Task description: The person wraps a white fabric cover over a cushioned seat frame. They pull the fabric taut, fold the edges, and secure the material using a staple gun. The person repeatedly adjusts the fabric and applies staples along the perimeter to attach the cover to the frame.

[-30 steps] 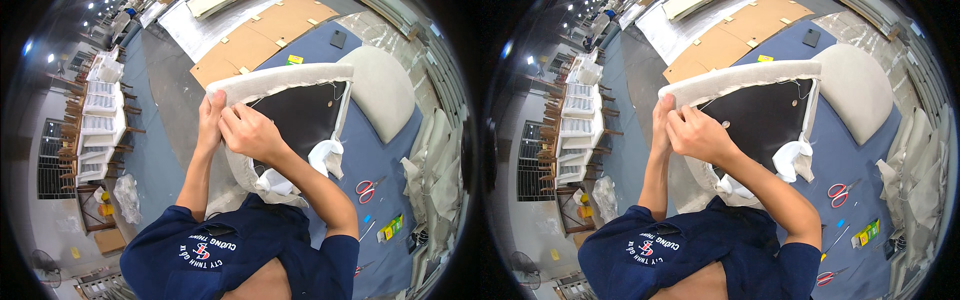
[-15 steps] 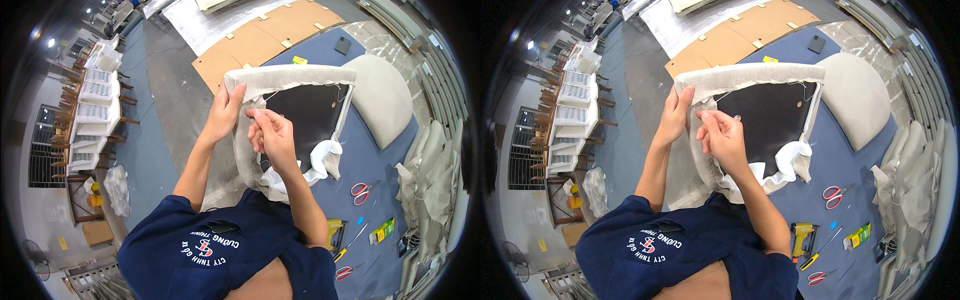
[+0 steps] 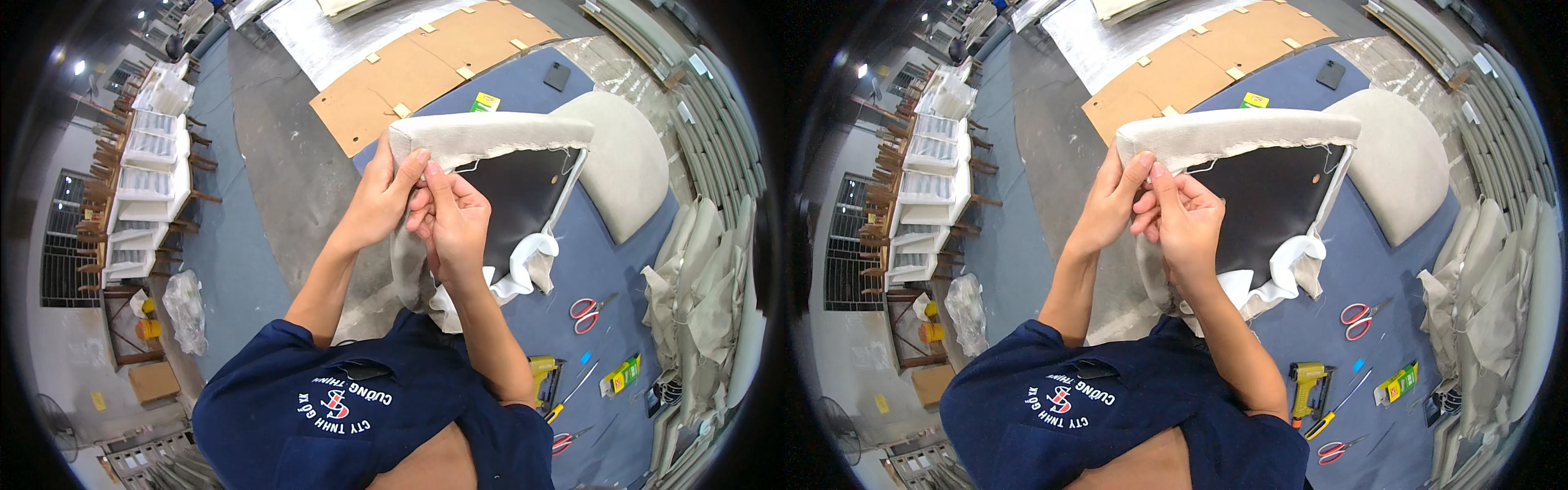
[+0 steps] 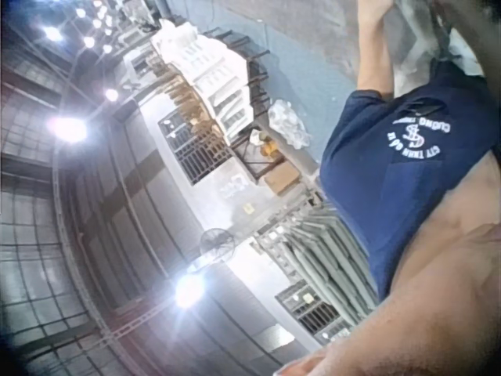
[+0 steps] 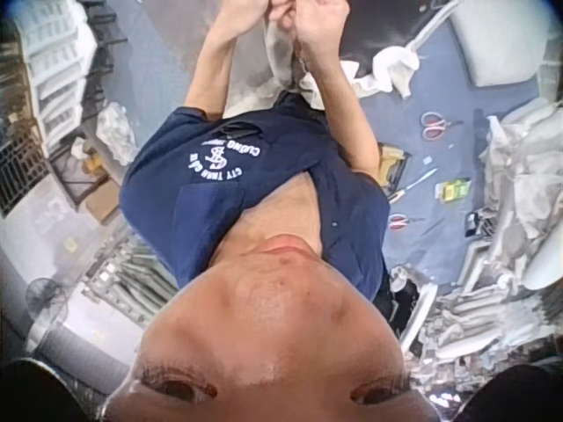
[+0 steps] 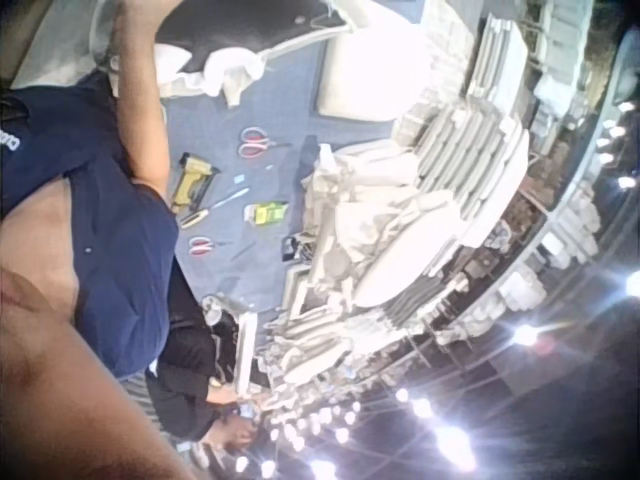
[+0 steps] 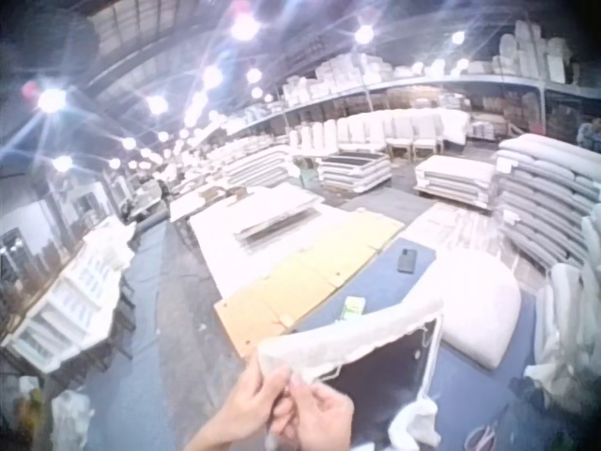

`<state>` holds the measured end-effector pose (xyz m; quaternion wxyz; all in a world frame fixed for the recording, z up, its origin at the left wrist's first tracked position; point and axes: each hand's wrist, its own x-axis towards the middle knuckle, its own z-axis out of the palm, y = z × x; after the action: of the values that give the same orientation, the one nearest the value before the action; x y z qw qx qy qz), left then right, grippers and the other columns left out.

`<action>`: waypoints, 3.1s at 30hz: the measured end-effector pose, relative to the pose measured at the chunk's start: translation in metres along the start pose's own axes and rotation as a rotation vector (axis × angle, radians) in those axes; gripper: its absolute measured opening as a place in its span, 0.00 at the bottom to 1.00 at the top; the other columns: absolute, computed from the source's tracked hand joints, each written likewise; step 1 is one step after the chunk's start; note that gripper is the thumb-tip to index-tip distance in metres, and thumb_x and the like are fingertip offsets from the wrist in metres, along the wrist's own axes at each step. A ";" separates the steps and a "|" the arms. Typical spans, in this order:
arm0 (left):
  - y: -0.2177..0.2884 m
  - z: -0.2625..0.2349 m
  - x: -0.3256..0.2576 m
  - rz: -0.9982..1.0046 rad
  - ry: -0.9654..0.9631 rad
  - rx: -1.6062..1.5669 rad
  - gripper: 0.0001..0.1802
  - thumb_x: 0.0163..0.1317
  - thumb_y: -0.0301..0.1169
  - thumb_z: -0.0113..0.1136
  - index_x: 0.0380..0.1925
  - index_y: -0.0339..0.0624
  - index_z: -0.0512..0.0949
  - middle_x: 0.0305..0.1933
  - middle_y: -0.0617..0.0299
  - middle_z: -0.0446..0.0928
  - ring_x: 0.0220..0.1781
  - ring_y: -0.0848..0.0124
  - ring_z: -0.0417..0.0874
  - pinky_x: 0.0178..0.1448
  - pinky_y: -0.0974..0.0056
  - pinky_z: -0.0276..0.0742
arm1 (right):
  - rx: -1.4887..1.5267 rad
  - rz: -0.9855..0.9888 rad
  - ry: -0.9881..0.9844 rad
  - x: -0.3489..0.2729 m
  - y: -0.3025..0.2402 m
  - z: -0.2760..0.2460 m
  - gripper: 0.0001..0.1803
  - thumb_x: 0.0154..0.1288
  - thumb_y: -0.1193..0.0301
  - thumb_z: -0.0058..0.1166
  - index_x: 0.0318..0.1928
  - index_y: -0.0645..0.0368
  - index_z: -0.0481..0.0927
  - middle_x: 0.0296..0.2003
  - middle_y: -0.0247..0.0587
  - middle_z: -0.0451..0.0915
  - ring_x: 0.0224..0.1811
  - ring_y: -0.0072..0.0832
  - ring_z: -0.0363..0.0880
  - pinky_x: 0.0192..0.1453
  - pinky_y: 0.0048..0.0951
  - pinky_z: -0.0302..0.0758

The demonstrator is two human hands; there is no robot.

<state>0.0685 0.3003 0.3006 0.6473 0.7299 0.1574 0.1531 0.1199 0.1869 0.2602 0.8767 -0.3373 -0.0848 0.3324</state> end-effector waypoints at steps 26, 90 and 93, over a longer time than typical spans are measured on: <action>-0.003 0.071 0.005 0.416 -0.090 -0.055 0.29 0.82 0.40 0.53 0.73 0.32 0.64 0.57 0.53 0.83 0.57 0.68 0.83 0.64 0.63 0.76 | 0.347 -0.118 0.019 -0.039 -0.056 -0.019 0.20 0.89 0.60 0.41 0.37 0.57 0.76 0.17 0.22 0.66 0.13 0.14 0.58 0.21 0.22 0.58; -0.012 0.078 0.015 0.432 -0.058 0.086 0.36 0.85 0.40 0.44 0.81 0.28 0.50 0.77 0.37 0.64 0.79 0.48 0.67 0.81 0.52 0.60 | -1.375 -1.457 0.082 0.025 -0.106 -0.069 0.28 0.55 0.72 0.79 0.57 0.62 0.85 0.43 0.47 0.87 0.42 0.40 0.85 0.45 0.38 0.83; -0.003 0.095 0.021 0.433 -0.024 0.100 0.37 0.83 0.40 0.47 0.80 0.27 0.51 0.73 0.35 0.66 0.76 0.45 0.70 0.79 0.50 0.63 | -1.423 -1.494 0.117 0.032 -0.116 -0.075 0.25 0.59 0.74 0.77 0.57 0.66 0.85 0.41 0.48 0.87 0.38 0.41 0.85 0.41 0.37 0.83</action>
<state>0.1284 0.2244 0.2869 0.5640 0.7798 -0.0034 0.2717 0.2338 0.1030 0.2761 0.4600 -0.6545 -0.4069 -0.4408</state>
